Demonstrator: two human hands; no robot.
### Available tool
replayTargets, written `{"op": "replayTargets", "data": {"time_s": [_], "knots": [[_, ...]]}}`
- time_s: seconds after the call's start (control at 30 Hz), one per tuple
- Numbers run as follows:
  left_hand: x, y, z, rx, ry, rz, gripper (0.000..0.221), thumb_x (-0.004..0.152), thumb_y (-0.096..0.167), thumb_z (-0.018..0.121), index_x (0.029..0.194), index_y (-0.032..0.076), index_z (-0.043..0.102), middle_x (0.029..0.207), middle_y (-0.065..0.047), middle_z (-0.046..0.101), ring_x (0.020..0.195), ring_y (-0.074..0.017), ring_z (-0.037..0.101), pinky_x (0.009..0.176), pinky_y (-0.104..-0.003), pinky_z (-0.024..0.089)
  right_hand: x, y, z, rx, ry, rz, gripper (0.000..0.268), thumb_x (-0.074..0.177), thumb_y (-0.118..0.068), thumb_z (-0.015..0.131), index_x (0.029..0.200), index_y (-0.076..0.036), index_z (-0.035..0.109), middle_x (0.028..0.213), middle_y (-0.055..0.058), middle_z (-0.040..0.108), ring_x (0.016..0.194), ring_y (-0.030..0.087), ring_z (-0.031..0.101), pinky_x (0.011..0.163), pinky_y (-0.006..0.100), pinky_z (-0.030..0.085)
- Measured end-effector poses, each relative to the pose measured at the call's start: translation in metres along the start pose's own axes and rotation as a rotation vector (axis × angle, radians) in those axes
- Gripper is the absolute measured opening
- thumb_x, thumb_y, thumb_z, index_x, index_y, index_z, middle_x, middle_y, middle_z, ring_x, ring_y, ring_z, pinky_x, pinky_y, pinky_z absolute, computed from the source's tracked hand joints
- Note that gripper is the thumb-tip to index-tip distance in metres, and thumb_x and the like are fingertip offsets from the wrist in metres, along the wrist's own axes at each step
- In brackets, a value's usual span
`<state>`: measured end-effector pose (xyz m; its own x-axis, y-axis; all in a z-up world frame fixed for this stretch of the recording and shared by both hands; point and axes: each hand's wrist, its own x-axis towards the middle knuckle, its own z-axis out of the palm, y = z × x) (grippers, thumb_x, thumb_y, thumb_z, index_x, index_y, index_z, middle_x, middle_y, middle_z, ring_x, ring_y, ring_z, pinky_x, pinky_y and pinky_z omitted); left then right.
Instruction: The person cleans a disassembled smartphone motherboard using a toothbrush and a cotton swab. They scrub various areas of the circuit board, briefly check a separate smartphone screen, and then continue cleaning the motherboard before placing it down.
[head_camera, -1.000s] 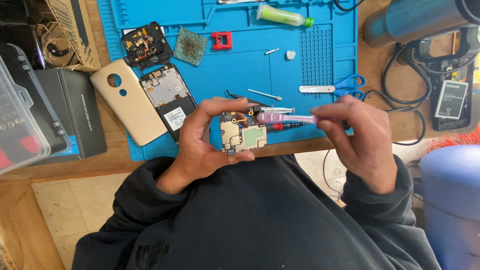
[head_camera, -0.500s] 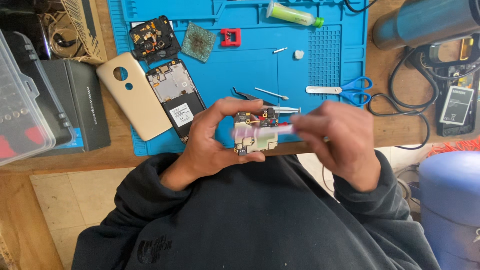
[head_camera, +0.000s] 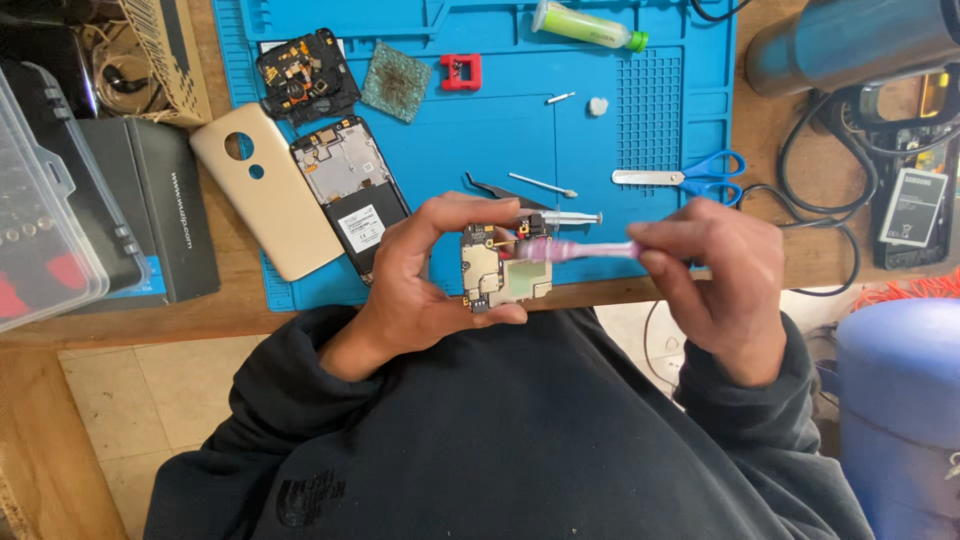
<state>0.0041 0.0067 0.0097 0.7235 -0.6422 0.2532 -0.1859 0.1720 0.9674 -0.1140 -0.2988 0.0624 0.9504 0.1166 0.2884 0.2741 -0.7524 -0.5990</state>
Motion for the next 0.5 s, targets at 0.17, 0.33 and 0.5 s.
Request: {"op": "replayTargets", "data": {"time_s": [0.17,0.33,0.5], "knots": [[-0.002,0.000,-0.001,-0.012,-0.004,0.006,0.076,0.098,0.045,0.097,0.161,0.023,0.059,0.160,-0.009,0.071,0.141,-0.0288,0.078,0.124,-0.048,0.068,-0.002,0.006,-0.003,0.033,0.006,0.008,0.026,0.121,-0.019,0.063,0.120,0.003,0.077,0.104,0.019,0.080,0.078,0.029,0.069,0.075,0.044,0.051],[-0.002,-0.001,-0.001,0.006,0.034,0.011,0.081,0.092,0.045,0.101,0.159,0.021,0.062,0.159,-0.009,0.070,0.129,-0.0251,0.083,0.124,-0.047,0.065,-0.010,0.025,-0.009,-0.268,0.182,0.164,0.008,0.134,0.001,0.078,0.136,0.009,0.077,0.119,0.023,0.077,0.101,0.040,0.065,0.100,0.053,0.049],[0.002,0.002,0.002,-0.134,0.012,0.107,0.067,0.110,0.042,0.089,0.162,0.022,0.052,0.167,-0.009,0.063,0.135,-0.0262,0.074,0.128,-0.047,0.067,-0.016,0.022,-0.006,-0.207,0.117,0.325,0.028,0.121,-0.008,0.089,0.141,0.002,0.072,0.117,0.019,0.074,0.105,0.034,0.071,0.097,0.049,0.055]]}}
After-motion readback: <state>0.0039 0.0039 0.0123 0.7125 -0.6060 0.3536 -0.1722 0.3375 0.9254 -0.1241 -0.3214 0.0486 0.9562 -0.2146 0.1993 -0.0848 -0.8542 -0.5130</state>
